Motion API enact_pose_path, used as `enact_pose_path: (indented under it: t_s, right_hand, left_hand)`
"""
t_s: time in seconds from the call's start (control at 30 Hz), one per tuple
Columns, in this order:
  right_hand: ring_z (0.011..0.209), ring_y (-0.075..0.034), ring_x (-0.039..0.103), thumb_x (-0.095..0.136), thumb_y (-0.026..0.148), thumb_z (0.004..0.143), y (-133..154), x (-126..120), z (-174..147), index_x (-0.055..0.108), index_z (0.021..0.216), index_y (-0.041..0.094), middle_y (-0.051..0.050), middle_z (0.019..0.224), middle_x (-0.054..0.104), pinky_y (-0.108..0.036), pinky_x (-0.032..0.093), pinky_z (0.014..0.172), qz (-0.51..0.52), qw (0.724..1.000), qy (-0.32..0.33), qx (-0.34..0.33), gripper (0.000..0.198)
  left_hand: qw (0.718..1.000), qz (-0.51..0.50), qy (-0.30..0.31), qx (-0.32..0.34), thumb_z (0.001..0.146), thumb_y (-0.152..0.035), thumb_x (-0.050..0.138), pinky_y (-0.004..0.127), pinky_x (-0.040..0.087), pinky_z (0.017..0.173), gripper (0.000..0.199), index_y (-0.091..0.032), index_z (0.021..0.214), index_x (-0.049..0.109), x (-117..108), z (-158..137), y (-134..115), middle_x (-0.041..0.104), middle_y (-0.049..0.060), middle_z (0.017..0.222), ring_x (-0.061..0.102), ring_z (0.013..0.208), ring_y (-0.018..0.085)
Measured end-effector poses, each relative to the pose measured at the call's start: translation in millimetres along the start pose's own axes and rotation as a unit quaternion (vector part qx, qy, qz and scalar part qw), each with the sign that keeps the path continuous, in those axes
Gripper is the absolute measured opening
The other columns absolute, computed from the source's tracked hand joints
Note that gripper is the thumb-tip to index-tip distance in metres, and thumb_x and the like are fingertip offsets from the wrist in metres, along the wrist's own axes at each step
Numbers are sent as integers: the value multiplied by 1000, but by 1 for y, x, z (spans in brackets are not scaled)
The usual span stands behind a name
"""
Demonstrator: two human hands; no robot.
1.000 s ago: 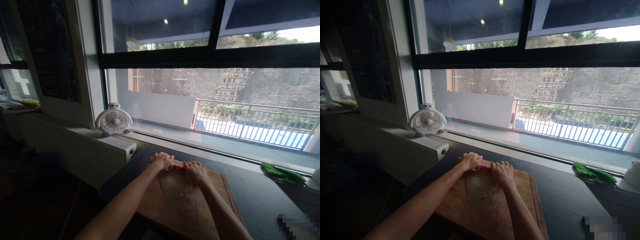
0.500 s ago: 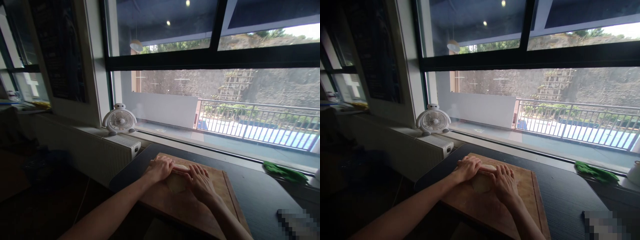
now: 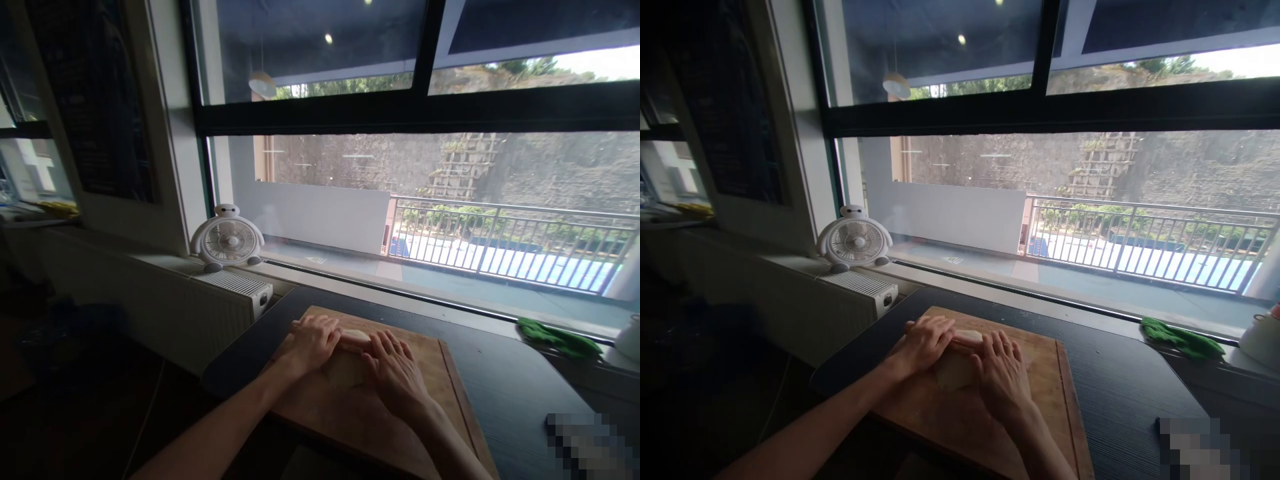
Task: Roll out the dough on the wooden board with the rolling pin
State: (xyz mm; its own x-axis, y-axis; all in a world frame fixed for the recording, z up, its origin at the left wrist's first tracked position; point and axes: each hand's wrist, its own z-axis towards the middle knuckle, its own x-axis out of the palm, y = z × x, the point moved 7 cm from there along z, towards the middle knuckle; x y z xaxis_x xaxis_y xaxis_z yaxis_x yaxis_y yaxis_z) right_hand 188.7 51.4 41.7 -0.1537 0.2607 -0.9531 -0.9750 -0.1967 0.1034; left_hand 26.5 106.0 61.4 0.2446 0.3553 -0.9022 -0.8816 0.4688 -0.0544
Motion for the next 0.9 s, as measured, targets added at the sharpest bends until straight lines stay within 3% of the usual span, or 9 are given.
enact_pose_path:
  t_s: [0.1,0.2,0.33,0.47,0.57,0.63,0.73,0.9]
  right_hand:
    - [137,-19,16,20,48,93,8,1,-29,26,142,21,-1,148,27,-39,10,110,1,1000,-6,-29,57]
    - [137,-19,15,20,49,93,8,2,-29,25,143,21,-2,149,26,-38,9,110,0,1000,1,-31,58]
    - [135,-22,22,17,48,93,-5,2,12,35,138,19,-5,143,37,-41,15,108,0,1000,14,9,56]
    - [120,-27,41,20,46,93,-20,2,57,56,117,25,-8,120,57,-46,32,93,-6,999,33,25,48]
    - [111,-25,48,27,45,92,-23,3,68,59,109,30,-6,107,62,-44,36,87,-10,999,46,19,39]
    - [116,-26,45,21,46,93,-22,2,61,57,112,29,-7,114,60,-44,35,89,-11,999,40,29,44]
    - [129,-24,32,13,49,93,-14,0,34,47,127,23,-7,133,48,-44,25,101,-8,999,18,35,55]
    - [136,-18,19,20,49,92,-2,0,-22,30,140,20,-1,146,33,-37,11,110,4,1000,6,-4,57]
  left_hand:
    - [996,-29,-52,59,96,-33,29,40,24,107,40,-21,128,50,-16,-35,-8,53,5,131,43,124,21]
    - [997,-29,-41,66,96,-31,27,39,22,107,40,-21,129,49,-16,-38,-8,52,4,133,40,126,19]
    - [1000,11,6,0,96,-33,25,42,26,103,41,-21,108,62,1,8,2,62,6,118,44,120,22]
    - [999,22,35,-19,92,-35,35,47,34,91,34,-24,84,66,19,61,7,70,5,94,53,106,26]
    - [999,22,39,-27,90,-37,38,48,36,87,33,-24,80,66,25,75,7,70,5,91,57,98,27]
    - [999,19,30,-31,92,-40,34,49,35,90,39,-22,81,67,22,66,5,70,8,92,56,100,28]
    - [1000,5,5,-21,94,-38,28,45,32,97,44,-20,89,67,10,28,0,68,9,99,55,105,25]
    - [991,-70,-78,79,96,-30,27,36,31,104,39,-19,121,56,-25,-39,-15,59,5,123,49,118,19]
